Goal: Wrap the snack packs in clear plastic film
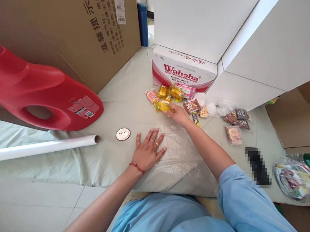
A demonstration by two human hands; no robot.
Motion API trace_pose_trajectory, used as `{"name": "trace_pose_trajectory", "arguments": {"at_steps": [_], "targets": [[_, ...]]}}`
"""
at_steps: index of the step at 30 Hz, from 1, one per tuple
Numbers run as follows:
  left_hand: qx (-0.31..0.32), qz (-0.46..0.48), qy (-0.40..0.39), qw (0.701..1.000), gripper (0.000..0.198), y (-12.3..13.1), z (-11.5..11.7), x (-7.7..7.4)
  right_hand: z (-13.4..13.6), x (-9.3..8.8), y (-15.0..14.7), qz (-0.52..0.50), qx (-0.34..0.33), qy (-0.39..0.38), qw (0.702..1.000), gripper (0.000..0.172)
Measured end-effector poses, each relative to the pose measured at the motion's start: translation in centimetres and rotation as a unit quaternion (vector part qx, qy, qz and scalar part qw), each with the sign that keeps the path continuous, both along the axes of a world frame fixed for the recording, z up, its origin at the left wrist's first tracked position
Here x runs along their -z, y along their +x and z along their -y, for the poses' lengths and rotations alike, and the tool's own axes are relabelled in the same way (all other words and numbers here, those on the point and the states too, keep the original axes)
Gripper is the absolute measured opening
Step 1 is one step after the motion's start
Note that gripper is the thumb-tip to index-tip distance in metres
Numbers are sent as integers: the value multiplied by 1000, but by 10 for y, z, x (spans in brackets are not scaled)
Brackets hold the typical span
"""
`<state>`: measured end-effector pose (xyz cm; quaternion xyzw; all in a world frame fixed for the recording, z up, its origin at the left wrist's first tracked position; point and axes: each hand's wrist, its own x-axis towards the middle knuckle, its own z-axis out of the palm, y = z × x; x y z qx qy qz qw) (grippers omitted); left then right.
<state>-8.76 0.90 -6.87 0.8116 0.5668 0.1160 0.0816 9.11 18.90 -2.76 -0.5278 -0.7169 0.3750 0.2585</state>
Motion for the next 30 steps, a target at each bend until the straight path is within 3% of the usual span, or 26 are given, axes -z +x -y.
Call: {"name": "trace_pose_trajectory", "arguments": {"at_steps": [3,6,9,13,17,20,22,24,26,30], "targets": [[2,16,1,1000,61,0,0,1,6,-13,45,-190,86,-23,978,47],[7,21,-4,1000,66,0,-1,2,33,-33,84,-246,82,-58,964,52],[14,9,-9,1000,74,0,0,2,69,-45,106,-203,15,-151,967,55],[21,-20,-24,999,83,-1,-1,2,103,-39,114,-44,-74,-190,978,56],[28,-42,-42,998,91,-1,-2,-1,116,-28,110,7,-224,-221,949,48],[30,-55,-46,997,90,-1,-2,-5,125,-26,101,85,-253,-150,952,39],[29,-59,-46,997,88,0,-1,-6,133,-26,95,188,-184,-31,964,33],[27,-59,-45,997,87,0,-1,-6,144,-26,90,244,-133,65,958,32],[27,-58,-43,997,87,0,-1,-4,156,-25,88,245,-156,96,952,41],[24,-50,-36,998,85,0,-2,-1,175,-19,89,256,-202,81,942,55]]}}
